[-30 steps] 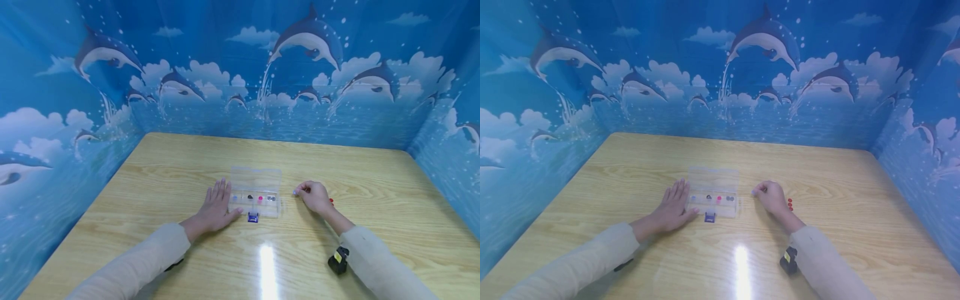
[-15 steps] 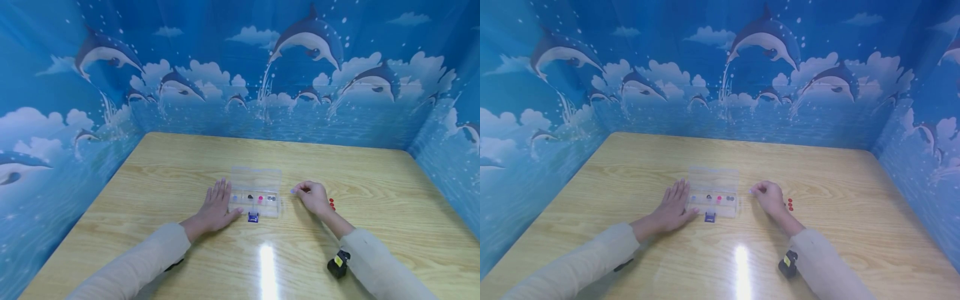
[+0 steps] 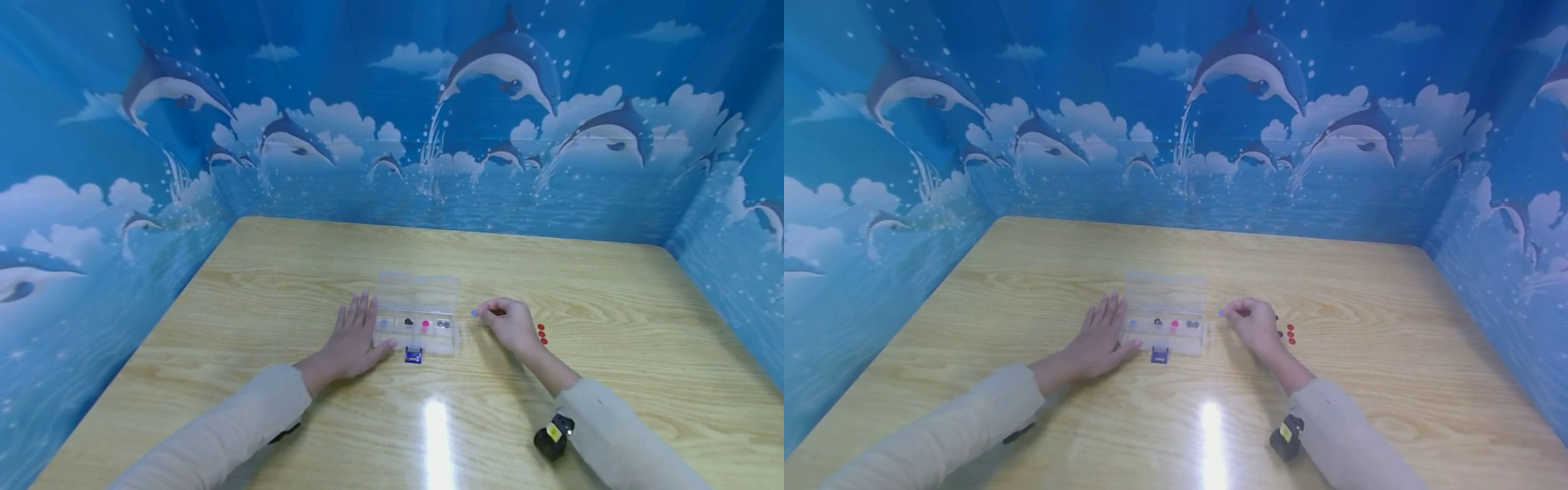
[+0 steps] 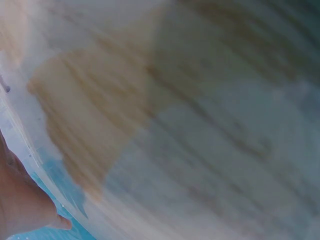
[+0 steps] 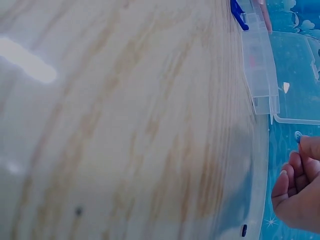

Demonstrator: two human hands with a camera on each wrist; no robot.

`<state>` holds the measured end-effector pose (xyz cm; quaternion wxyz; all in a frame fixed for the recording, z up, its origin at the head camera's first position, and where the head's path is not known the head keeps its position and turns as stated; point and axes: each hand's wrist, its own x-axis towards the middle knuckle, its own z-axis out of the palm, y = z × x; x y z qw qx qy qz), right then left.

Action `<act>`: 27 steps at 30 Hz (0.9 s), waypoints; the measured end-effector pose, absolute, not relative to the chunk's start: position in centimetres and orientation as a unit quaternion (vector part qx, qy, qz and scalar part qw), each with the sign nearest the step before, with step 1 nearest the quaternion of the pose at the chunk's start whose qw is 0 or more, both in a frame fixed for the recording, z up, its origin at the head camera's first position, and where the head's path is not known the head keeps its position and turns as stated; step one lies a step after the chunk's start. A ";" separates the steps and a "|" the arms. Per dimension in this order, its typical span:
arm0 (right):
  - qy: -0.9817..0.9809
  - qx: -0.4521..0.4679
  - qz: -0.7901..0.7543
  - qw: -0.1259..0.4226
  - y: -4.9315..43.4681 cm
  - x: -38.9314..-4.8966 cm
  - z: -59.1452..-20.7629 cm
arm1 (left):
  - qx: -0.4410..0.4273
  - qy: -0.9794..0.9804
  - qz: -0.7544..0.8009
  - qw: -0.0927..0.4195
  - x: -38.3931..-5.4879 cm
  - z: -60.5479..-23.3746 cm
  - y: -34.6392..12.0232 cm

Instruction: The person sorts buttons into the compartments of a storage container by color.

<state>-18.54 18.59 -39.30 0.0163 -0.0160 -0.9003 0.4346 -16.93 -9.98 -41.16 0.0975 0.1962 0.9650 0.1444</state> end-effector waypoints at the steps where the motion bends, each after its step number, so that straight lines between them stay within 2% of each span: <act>1: -0.900 -0.017 0.436 0.015 18.6 -18.5 -39.3 | 0.197 0.965 0.147 0.097 -16.9 -41.2 -10.0; 11: -0.887 -0.033 0.460 -0.004 18.2 -18.1 -39.1 | 0.198 0.965 0.145 0.095 -16.9 -41.3 -10.0; 27: -0.878 -0.028 0.478 -0.003 16.6 -17.9 -38.8 | 0.201 0.964 0.148 0.087 -17.0 -41.2 -10.0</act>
